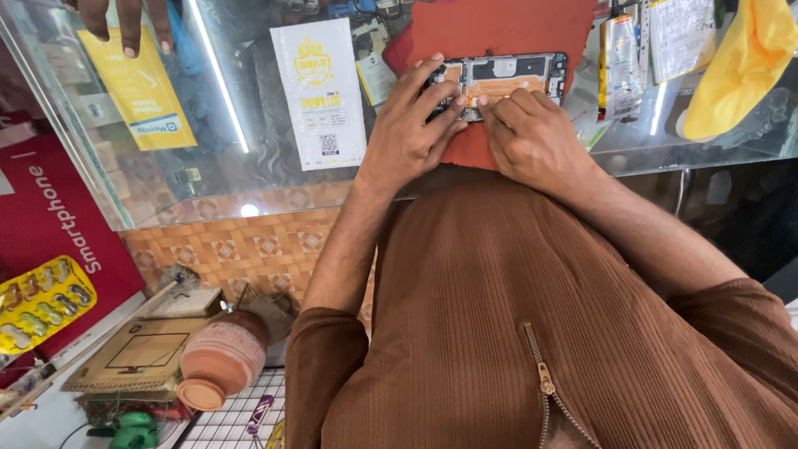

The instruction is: The person opens a smartphone, removes the battery, applies adhesive, cuts and places tape, then reinserts the battery and closes the device. The work is performed on a glass counter with tools and parts visible.

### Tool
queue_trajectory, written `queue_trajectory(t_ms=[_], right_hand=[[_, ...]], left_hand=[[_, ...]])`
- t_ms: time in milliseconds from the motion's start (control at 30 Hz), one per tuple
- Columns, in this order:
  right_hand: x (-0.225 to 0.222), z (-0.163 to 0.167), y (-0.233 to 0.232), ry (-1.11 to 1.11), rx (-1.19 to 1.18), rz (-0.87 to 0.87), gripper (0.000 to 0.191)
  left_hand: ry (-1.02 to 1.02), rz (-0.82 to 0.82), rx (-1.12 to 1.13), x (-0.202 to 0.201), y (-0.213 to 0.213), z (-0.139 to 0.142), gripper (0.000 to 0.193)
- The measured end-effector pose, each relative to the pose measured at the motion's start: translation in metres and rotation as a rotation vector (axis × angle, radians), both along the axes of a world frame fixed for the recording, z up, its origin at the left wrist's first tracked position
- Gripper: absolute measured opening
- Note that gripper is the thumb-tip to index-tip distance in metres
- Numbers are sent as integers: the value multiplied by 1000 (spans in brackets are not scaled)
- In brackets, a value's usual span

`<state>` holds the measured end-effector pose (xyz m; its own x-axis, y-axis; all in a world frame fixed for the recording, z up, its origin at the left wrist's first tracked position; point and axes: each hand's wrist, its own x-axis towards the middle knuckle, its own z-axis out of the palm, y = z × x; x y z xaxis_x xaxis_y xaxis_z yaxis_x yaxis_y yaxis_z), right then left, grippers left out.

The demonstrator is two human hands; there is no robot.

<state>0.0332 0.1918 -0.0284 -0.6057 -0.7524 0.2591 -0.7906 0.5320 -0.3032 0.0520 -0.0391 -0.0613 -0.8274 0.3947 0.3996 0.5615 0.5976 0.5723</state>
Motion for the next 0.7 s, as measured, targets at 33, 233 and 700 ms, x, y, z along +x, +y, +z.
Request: queue_trajectory(t_ms=[33,233,700], right_hand=[[-1,0,-1,1,2,6,37],[-2,-3,-5,26,23,23,29],[-1,-5,-11,58,24,38,24]], left_hand=[[-1,1,4,0,0,0,28],[19,14,-19,1,1,-1,28],[31,18,-32,2,3,0,27]])
